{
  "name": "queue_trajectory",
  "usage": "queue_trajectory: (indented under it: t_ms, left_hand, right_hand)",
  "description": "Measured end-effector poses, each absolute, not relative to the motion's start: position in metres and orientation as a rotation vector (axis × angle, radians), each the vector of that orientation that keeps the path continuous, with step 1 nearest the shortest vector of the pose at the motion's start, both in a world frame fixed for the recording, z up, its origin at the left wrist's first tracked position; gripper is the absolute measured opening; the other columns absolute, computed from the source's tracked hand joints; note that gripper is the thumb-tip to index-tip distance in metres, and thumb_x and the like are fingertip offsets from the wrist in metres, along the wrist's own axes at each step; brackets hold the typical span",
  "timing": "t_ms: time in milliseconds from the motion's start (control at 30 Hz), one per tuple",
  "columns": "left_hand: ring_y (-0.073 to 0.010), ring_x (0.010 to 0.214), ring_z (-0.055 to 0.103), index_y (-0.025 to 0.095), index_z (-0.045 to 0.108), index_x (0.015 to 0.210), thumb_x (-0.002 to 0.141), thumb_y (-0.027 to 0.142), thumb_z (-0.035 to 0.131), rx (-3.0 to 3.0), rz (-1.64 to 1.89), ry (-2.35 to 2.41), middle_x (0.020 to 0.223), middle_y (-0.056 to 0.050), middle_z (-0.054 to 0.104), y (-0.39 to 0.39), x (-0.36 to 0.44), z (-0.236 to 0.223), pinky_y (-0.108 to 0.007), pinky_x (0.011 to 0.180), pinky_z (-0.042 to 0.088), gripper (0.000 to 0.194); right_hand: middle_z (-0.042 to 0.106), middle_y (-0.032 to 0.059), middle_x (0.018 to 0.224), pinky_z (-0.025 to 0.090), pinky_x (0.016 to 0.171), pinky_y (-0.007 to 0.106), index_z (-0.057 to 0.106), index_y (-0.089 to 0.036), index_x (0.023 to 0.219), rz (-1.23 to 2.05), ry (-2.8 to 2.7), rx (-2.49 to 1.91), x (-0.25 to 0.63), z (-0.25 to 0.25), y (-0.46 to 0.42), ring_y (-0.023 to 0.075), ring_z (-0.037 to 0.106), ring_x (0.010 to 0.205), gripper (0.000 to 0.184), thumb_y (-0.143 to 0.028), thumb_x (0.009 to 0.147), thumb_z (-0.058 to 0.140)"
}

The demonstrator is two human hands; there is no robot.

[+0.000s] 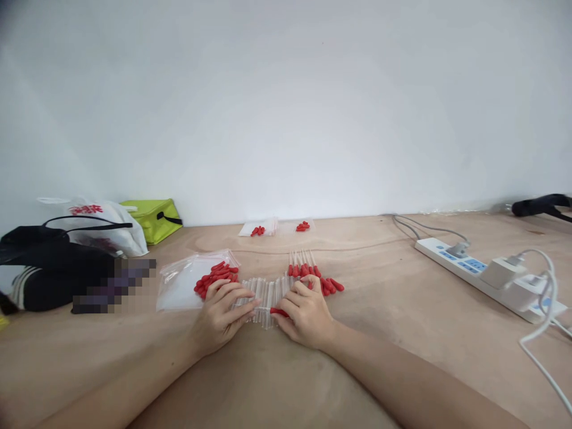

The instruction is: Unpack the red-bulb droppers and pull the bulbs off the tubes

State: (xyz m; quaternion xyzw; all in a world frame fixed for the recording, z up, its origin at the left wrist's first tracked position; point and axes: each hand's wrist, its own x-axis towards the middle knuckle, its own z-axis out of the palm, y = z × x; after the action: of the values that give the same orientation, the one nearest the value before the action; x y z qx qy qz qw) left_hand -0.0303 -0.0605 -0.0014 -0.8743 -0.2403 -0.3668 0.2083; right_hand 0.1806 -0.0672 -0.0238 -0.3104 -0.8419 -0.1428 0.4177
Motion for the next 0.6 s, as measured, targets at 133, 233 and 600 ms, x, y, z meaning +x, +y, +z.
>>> queue_trajectory:
  t_ms: [133,233,600]
  left_hand:
    - [-0.0139,0.066,0.049,0.023,0.061,0.083,0.080,0.019,0.052,-2.434,-0.997,-0.693,0.067,0.002,0.063,-0.061,-0.031,-0.002,-0.036,0.076,0.032,0.010]
    - [-0.0127,0.063,0.048,0.019,0.060,0.076,0.082,0.017,0.050,-2.419,-1.004,-0.728,0.061,0.002,0.061,-0.065,-0.030,-0.003,-0.034,0.071,0.029,0.012]
    - [-0.0109,0.059,0.051,0.019,0.057,0.070,0.083,0.011,0.043,-2.362,-1.060,-0.795,0.058,0.003,0.059,-0.066,-0.045,0.002,-0.032,0.066,0.029,0.021]
  right_hand:
    - [0.057,-0.0016,0.062,0.023,0.076,0.033,0.058,-0.018,0.077,-0.354,-2.139,-0.794,0.179,-0.021,-0.069,0.0119,0.042,0.065,0.013,-0.028,0.080,0.050]
    - [0.058,-0.0016,0.065,0.022,0.076,0.034,0.060,-0.021,0.083,-0.391,-2.124,-0.800,0.179,-0.020,-0.069,0.0123,0.042,0.067,0.012,-0.028,0.080,0.051]
    - [0.056,-0.0002,0.060,0.026,0.076,0.035,0.061,-0.020,0.067,-0.369,-2.078,-0.909,0.201,-0.024,-0.071,0.0129,0.045,0.066,0.021,-0.025,0.081,0.046]
